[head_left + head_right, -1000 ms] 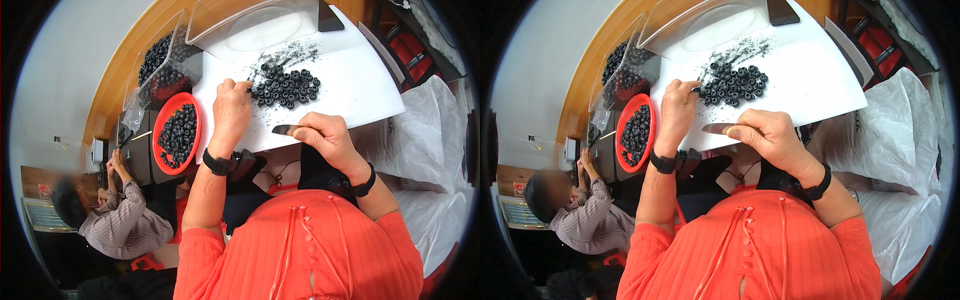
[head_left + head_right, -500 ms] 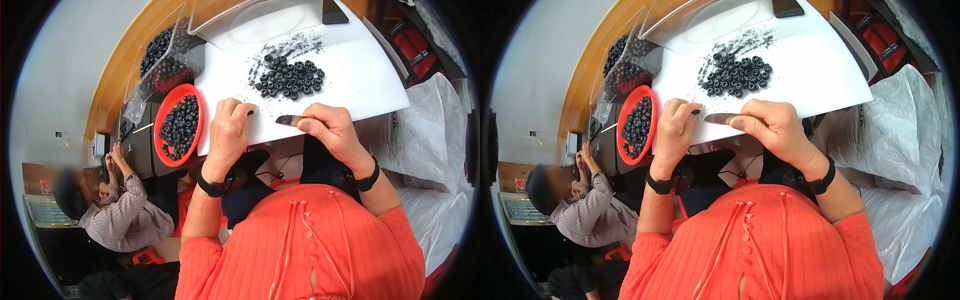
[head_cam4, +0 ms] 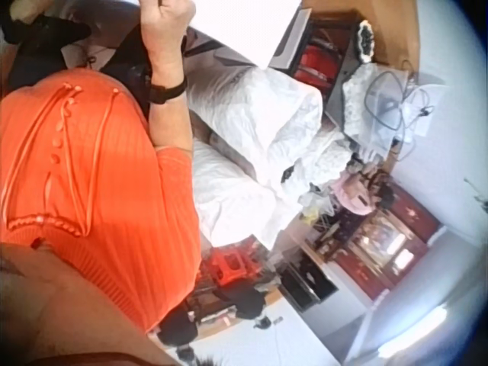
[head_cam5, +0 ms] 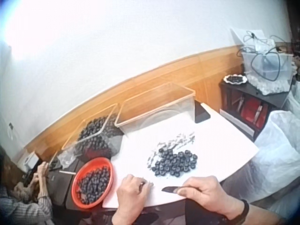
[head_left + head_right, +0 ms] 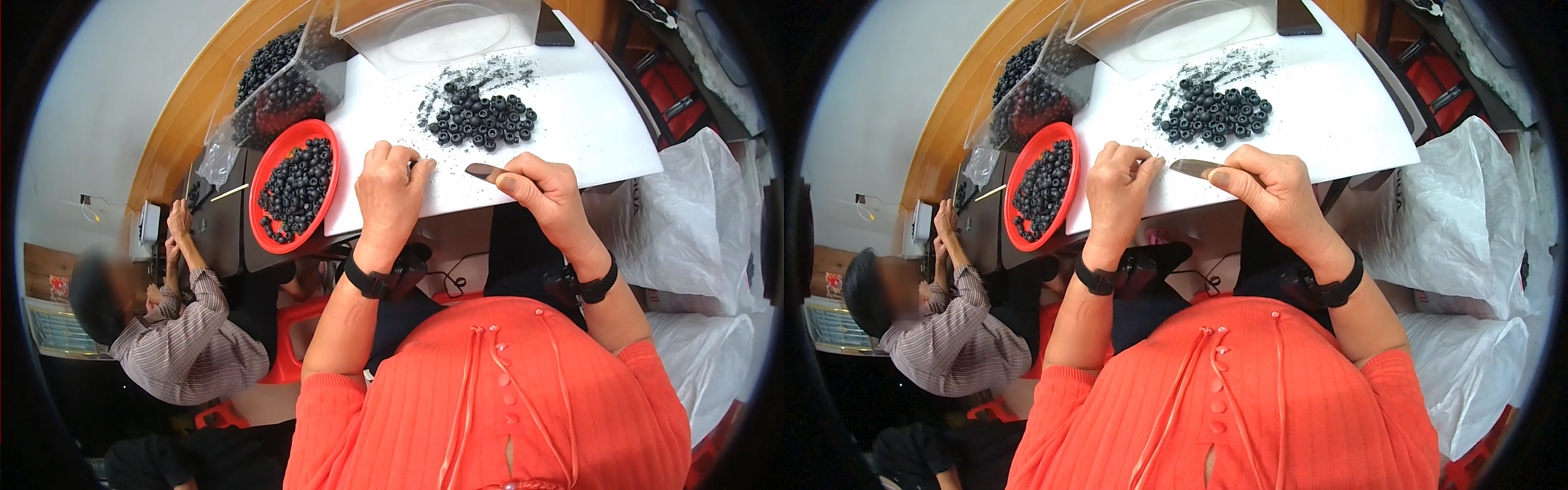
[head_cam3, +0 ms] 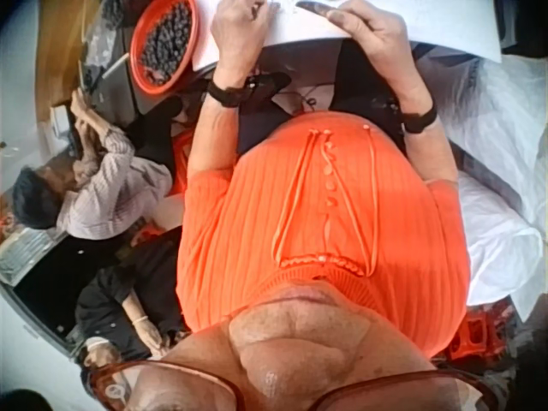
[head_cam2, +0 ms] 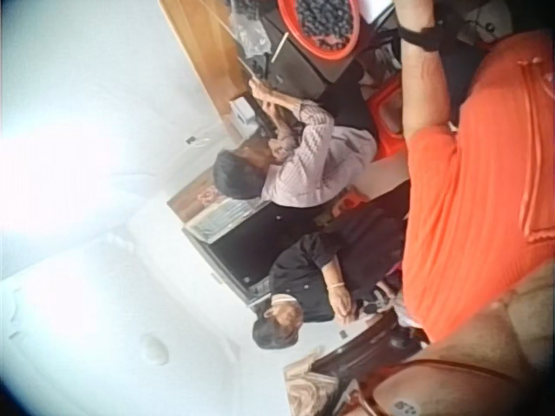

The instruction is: Using a small knife to trim excess flash or material from small black circular rubber components.

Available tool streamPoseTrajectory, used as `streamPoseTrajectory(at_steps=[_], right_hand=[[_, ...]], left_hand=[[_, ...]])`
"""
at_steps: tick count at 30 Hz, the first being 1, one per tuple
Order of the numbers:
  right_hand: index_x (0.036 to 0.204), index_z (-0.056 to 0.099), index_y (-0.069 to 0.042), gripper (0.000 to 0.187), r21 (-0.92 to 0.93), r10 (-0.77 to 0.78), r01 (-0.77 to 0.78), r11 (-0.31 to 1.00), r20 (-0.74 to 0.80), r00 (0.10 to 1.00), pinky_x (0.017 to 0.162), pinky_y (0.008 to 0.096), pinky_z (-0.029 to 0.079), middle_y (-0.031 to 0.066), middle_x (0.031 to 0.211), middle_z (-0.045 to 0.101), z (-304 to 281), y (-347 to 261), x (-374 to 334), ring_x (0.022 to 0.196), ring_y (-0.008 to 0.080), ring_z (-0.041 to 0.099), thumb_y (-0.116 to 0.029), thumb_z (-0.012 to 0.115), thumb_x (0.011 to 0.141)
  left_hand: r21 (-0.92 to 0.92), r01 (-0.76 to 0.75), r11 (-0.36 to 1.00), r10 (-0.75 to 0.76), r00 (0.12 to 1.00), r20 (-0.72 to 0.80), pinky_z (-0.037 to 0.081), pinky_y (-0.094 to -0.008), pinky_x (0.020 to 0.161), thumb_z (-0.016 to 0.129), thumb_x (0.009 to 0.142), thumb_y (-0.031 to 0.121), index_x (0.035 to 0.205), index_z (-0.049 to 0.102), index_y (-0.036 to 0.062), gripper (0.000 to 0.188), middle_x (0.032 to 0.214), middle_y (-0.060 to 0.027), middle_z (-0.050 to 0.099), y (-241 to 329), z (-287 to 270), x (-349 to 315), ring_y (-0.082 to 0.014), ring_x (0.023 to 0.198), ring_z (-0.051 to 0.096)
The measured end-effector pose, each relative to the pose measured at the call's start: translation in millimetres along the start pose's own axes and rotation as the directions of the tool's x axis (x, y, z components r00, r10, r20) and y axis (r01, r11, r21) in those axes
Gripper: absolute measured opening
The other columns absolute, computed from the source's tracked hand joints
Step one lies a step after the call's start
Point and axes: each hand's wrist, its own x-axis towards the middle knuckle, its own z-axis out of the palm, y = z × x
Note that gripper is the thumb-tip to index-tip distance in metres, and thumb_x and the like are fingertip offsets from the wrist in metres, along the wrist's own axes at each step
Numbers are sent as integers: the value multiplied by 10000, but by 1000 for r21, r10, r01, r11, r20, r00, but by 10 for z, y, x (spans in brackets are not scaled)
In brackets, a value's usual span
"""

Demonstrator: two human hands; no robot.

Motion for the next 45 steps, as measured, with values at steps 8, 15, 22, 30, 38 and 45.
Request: streamPoseTrajectory(at_steps=[8, 15, 22, 30, 38, 45], right_hand=[[875, 708, 9, 250, 6, -16, 16, 1000, 1, 1000, 555, 253, 397, 30, 670, 585, -7, 43, -4, 606, 83, 509, -222, 715, 972], [870, 706, 7, 247, 39, -15, 16, 999, -2, 1000, 553, 252, 394, 24, 668, 580, 5, 50, -4, 605, 81, 509, -219, 720, 970], [862, 702, 11, 254, 18, -24, 24, 1000, -6, 1000, 560, 255, 400, 31, 680, 588, 5, 42, -12, 618, 83, 516, -218, 720, 969], [880, 708, 17, 253, 10, -6, 6, 1000, 3, 1000, 571, 261, 412, 38, 690, 596, 4, -4, -2, 625, 94, 524, -220, 720, 967], [873, 705, 17, 256, 13, -17, 17, 1000, 0, 1000, 562, 258, 403, 38, 688, 589, 12, 36, -5, 618, 95, 517, -222, 722, 966], [872, 706, 11, 248, -3, -12, 12, 1000, -3, 1000, 558, 260, 398, 27, 677, 582, 5, 10, -4, 610, 90, 508, -219, 723, 965]], left_hand=[[-184, -6, 983, 9, 1000, 17, 500, -362, 659, 791, 769, 7, 1060, 701, 17, 304, 899, -89, 616, 16, -176, -128, -202, 801, 606], [-84, 7, 996, -13, 998, -62, 482, -323, 633, 851, 747, 56, 1024, 690, 17, 323, 903, -82, 626, 35, -251, -182, -176, 768, 577], [-38, 64, 997, -66, 997, -29, 485, -339, 627, 824, 762, 48, 906, 694, -3, 200, 811, -95, 624, -52, -105, -122, -203, 704, 606], [33, -103, 994, 104, 994, -30, 505, -366, 648, 703, 767, -95, 906, 694, 3, 170, 812, -134, 627, -69, -134, -98, -283, 715, 647], [4, -80, 997, 80, 997, -4, 507, -403, 668, 709, 771, -75, 917, 694, 12, 171, 825, -136, 637, -130, -87, -57, -317, 750, 648], [223, -127, 966, 115, 991, 67, 509, -452, 726, 682, 783, -14, 836, 678, -2, 55, 903, -151, 596, -84, -47, 12, -355, 900, 596]])
